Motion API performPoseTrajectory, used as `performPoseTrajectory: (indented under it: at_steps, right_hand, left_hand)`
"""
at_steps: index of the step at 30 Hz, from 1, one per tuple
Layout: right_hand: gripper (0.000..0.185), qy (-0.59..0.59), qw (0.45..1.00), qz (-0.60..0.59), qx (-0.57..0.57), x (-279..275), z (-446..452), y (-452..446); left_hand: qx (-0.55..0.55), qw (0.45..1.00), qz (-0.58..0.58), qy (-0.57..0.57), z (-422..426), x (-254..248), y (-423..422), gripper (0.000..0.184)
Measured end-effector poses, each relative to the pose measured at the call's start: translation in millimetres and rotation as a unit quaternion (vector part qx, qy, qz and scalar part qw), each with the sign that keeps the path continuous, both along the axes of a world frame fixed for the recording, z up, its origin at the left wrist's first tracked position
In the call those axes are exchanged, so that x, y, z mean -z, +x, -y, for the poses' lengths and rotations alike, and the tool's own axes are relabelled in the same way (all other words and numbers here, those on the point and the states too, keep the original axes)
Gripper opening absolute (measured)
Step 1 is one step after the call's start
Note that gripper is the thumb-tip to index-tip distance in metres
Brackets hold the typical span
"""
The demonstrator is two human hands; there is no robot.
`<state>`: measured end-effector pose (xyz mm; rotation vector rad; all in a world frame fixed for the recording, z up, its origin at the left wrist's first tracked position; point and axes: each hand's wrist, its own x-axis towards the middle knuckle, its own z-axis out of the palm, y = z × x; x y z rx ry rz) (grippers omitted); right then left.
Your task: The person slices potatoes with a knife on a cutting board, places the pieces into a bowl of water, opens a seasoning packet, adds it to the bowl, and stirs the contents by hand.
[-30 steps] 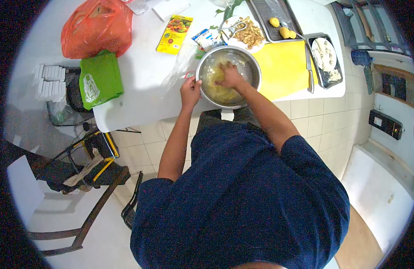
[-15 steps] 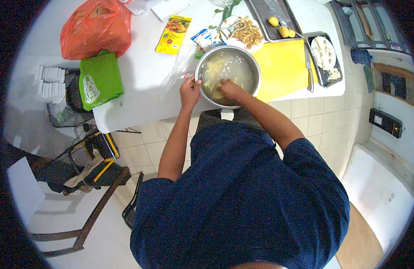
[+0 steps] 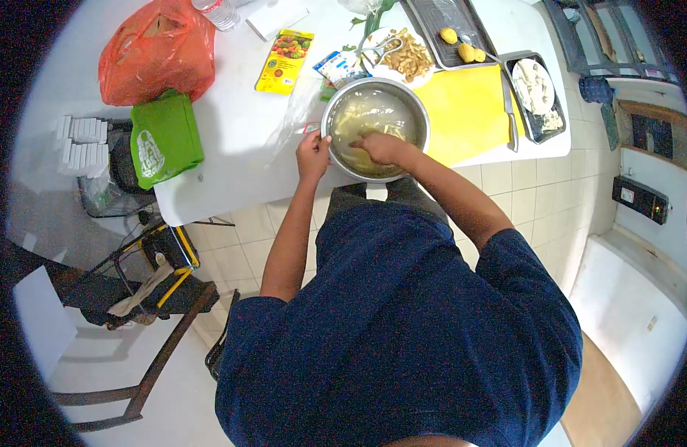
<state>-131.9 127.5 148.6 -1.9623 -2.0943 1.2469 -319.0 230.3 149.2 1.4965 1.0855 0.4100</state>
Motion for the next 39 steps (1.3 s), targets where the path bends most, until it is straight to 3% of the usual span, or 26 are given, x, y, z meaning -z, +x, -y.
performPoseTrajectory:
  at_steps: [3, 6, 9, 16, 19, 25, 29, 32, 35, 39]
  right_hand:
    - [0.057, 0.049, 0.992, 0.113, 0.002, -12, 0, -27]
    - [0.061, 0.023, 0.98, 0.186, -0.07, -8, -10, -36]
    - [0.07, 0.031, 0.961, 0.274, -0.019, 0, -18, -38]
    - [0.093, -0.015, 0.943, 0.328, 0.057, -4, -8, -10]
    - [0.086, -0.114, 0.95, 0.273, 0.103, -25, 2, -1]
    - [0.065, -0.067, 0.959, 0.247, 0.124, -12, 35, -5]
    - [0.043, 0.005, 0.985, 0.127, 0.114, 69, 51, -3]
    - [0.039, -0.053, 0.98, 0.041, 0.186, 56, 42, -4]
    - [0.04, -0.12, 0.987, 0.03, 0.107, 23, 23, 6]
    - [0.047, 0.015, 0.98, -0.098, 0.171, 35, 29, 22]
  left_hand:
    - [-0.013, 1.0, 0.0, -0.021, 0, 1, 1, 0.026]
    - [-0.015, 1.0, 0.005, -0.015, 1, 1, 1, 0.029]
    - [-0.02, 0.999, 0.032, -0.014, 1, 4, 1, 0.03]
    - [-0.009, 1.0, 0.013, 0.017, 1, 5, 0, 0.029]
    - [-0.012, 1.0, 0.005, -0.004, 1, 0, 1, 0.028]
    - [-0.009, 1.0, -0.001, 0.005, 0, 8, 0, 0.029]
    - [-0.004, 1.0, 0.013, 0.016, 0, 10, -2, 0.031]
    - [-0.004, 1.0, 0.016, 0.003, 0, 4, -1, 0.032]
    - [-0.012, 1.0, 0.003, -0.015, 1, -7, 2, 0.028]
    - [-0.014, 1.0, 0.006, -0.02, 1, -4, 1, 0.027]
